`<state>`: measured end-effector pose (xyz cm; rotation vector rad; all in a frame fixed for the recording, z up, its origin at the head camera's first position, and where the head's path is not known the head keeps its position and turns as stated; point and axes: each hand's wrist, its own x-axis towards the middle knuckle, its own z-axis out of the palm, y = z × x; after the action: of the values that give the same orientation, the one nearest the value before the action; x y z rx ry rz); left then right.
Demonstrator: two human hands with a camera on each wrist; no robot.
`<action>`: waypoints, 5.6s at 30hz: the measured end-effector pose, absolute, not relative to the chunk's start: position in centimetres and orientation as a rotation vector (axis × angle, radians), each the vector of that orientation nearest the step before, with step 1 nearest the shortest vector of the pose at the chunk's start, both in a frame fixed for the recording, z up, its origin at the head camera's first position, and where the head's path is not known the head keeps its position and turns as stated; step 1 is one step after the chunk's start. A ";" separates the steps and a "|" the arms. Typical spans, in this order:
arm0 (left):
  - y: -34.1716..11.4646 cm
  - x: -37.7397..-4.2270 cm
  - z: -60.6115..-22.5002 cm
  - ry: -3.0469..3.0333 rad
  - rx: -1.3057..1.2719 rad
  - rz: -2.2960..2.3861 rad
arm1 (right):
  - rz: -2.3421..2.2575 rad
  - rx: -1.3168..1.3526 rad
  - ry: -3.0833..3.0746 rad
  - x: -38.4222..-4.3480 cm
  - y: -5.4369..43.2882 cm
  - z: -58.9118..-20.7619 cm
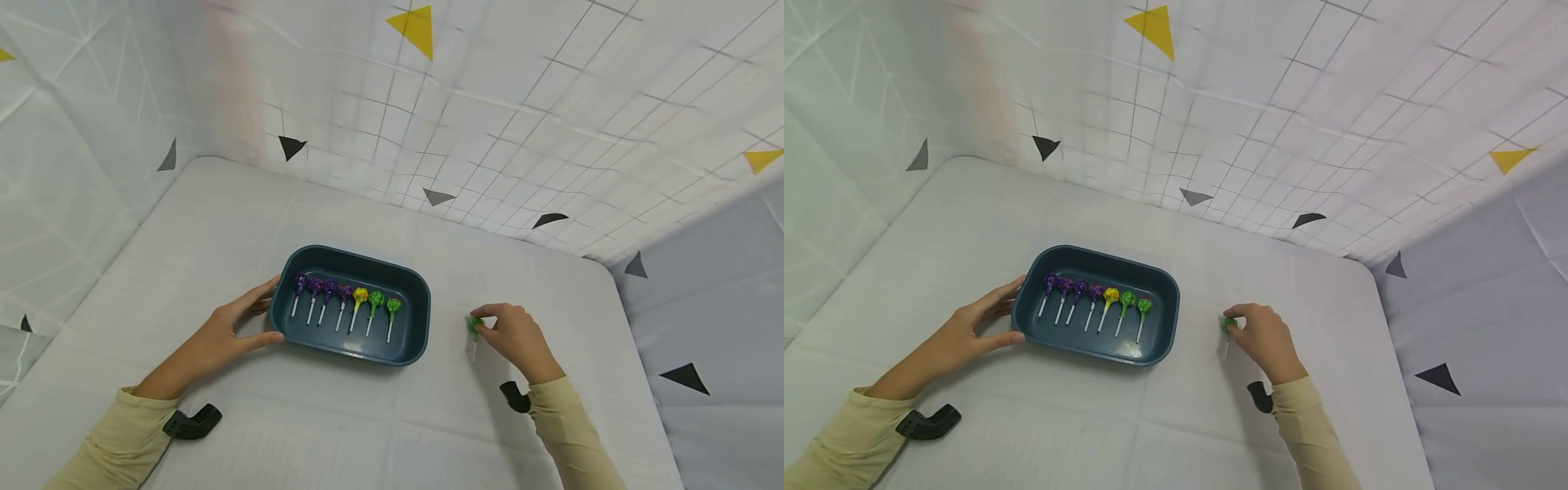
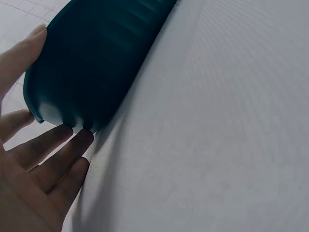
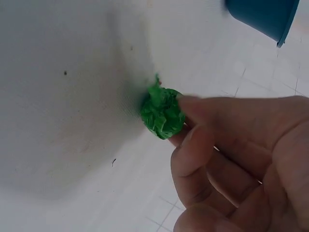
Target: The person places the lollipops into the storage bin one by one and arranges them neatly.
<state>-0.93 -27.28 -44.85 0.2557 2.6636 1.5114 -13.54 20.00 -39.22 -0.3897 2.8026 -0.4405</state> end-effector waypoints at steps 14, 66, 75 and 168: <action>-27.1 -0.9 -44.9 2.657 0.245 1.513 | -0.446 -0.377 2.822 -13.6 20.5 -39.5; -27.3 -0.9 -44.9 2.665 0.266 1.527 | -0.469 -0.550 2.862 -14.0 17.8 -35.2; -27.2 -0.9 -44.8 2.646 0.286 1.566 | -0.468 -0.597 2.862 -14.0 16.7 -34.5; -27.2 -1.1 -44.7 2.652 0.247 1.517 | 0.067 -0.836 2.860 -14.0 5.6 -36.5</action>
<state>-1.09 -27.25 -44.65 0.2466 2.6518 1.5170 -13.97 5.61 -36.50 -0.8360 2.8598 0.0674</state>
